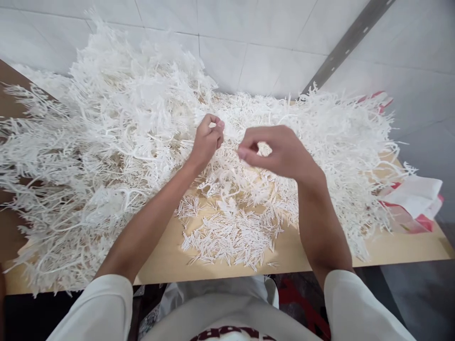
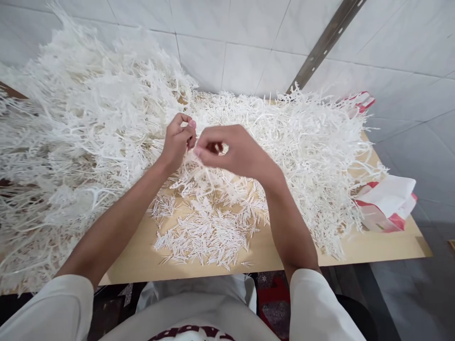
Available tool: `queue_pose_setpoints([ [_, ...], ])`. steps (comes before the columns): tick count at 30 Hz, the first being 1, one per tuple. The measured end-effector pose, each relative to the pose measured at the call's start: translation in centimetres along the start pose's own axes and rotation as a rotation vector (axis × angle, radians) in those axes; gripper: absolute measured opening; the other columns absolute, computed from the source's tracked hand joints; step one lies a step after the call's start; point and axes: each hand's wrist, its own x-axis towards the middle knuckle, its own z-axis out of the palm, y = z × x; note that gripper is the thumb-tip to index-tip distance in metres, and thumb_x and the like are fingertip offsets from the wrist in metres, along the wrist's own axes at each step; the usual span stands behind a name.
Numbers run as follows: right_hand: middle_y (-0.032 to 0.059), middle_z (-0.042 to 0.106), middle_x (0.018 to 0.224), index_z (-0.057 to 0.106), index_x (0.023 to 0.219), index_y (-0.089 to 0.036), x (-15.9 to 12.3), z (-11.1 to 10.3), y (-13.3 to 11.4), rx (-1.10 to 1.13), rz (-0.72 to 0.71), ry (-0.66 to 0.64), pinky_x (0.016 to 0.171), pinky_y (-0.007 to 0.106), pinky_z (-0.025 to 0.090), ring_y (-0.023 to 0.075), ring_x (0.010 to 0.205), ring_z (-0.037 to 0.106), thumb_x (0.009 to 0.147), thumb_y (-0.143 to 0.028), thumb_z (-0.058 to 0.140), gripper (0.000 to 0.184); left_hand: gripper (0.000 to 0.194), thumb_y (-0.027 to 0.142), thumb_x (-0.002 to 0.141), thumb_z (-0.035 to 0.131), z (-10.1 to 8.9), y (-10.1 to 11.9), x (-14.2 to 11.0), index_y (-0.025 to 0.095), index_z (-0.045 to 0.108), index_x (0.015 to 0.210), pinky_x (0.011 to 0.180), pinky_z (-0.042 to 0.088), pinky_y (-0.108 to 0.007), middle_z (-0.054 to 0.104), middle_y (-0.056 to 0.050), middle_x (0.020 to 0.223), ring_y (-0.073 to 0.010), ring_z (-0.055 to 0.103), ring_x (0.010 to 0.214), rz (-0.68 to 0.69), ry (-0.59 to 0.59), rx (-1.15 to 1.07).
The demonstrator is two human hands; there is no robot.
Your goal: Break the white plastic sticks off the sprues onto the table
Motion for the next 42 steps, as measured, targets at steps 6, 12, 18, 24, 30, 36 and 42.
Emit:
queue_pose_setpoints([
  [6, 0.0047, 0.066, 0.095, 0.067, 0.100, -0.023, 0.2, 0.3, 4.6, -0.161, 0.190, 0.000, 0.075, 0.032, 0.042, 0.0170, 0.082, 0.057, 0.091, -0.052, 0.054, 0.032, 0.023, 0.040, 0.097, 0.049, 1.2, 1.2, -0.7, 0.023, 0.039, 0.086, 0.042, 0.030, -0.015, 0.038, 0.009, 0.058, -0.0022, 0.039, 0.040, 0.003, -0.197, -0.045],
  [12, 0.0017, 0.066, 0.082, 0.067, 0.089, -0.021, 0.5, 0.8, 4.2, -0.114, 0.152, -0.062, 0.069, 0.028, 0.038, 0.0136, 0.074, 0.055, 0.091, -0.064, 0.045, 0.048, 0.028, 0.049, 0.094, 0.052, 0.9, 0.9, -1.0, 0.024, 0.041, 0.089, 0.043, 0.032, -0.018, 0.041, 0.010, 0.053, -0.0051, 0.042, 0.041, 0.049, -0.161, 0.026],
  [18, 0.0021, 0.067, 0.083, 0.067, 0.084, -0.021, 0.5, 0.6, 4.8, -0.097, 0.161, 0.009, 0.069, 0.028, 0.038, 0.0132, 0.075, 0.056, 0.090, -0.062, 0.050, 0.044, 0.028, 0.050, 0.095, 0.049, 0.8, 1.0, -1.3, 0.024, 0.044, 0.092, 0.047, 0.037, -0.019, 0.048, 0.009, 0.056, -0.0060, 0.050, 0.046, 0.066, -0.255, 0.067],
  [24, -0.0021, 0.058, 0.066, 0.057, 0.073, -0.020, 0.6, 1.1, 4.9, -0.173, 0.211, -0.043, 0.061, 0.027, 0.032, 0.0101, 0.060, 0.045, 0.090, -0.033, 0.050, 0.022, 0.026, 0.048, 0.096, 0.048, 0.8, 1.4, -1.6, 0.023, 0.044, 0.093, 0.047, 0.039, -0.019, 0.051, 0.008, 0.057, -0.0067, 0.051, 0.046, 0.046, -0.326, 0.096],
  [30, -0.0045, 0.037, 0.050, 0.042, 0.056, -0.019, 0.5, 1.5, 3.0, -0.386, 0.208, -0.093, 0.059, 0.030, 0.025, 0.0085, 0.051, 0.027, 0.079, -0.018, 0.049, 0.024, 0.019, 0.037, 0.096, 0.050, 1.4, 0.4, -1.6, 0.022, 0.044, 0.086, 0.044, 0.027, -0.021, 0.043, 0.008, 0.053, -0.0068, 0.038, 0.045, 0.079, -0.261, 0.157],
  [36, -0.0034, 0.052, 0.058, 0.055, 0.062, -0.020, -0.6, 0.2, -3.5, -0.142, -0.135, -0.176, 0.066, 0.028, 0.037, 0.0095, 0.059, 0.044, 0.084, -0.021, 0.050, 0.022, 0.026, 0.043, 0.096, 0.051, 0.1, -1.2, -0.2, 0.023, 0.041, 0.084, 0.045, 0.029, -0.021, 0.042, 0.006, 0.057, -0.0064, 0.037, 0.047, 0.008, 0.024, 0.082],
  [42, 0.0060, 0.068, 0.101, 0.065, 0.110, -0.024, -0.5, -0.6, 2.3, -0.180, 0.242, 0.083, 0.076, 0.034, 0.044, 0.0200, 0.087, 0.060, 0.086, -0.049, 0.060, 0.035, 0.033, 0.057, 0.095, 0.044, 1.0, 0.5, -1.0, 0.025, 0.039, 0.090, 0.043, 0.030, -0.020, 0.044, 0.007, 0.058, -0.0055, 0.040, 0.044, 0.052, -0.174, 0.015],
])
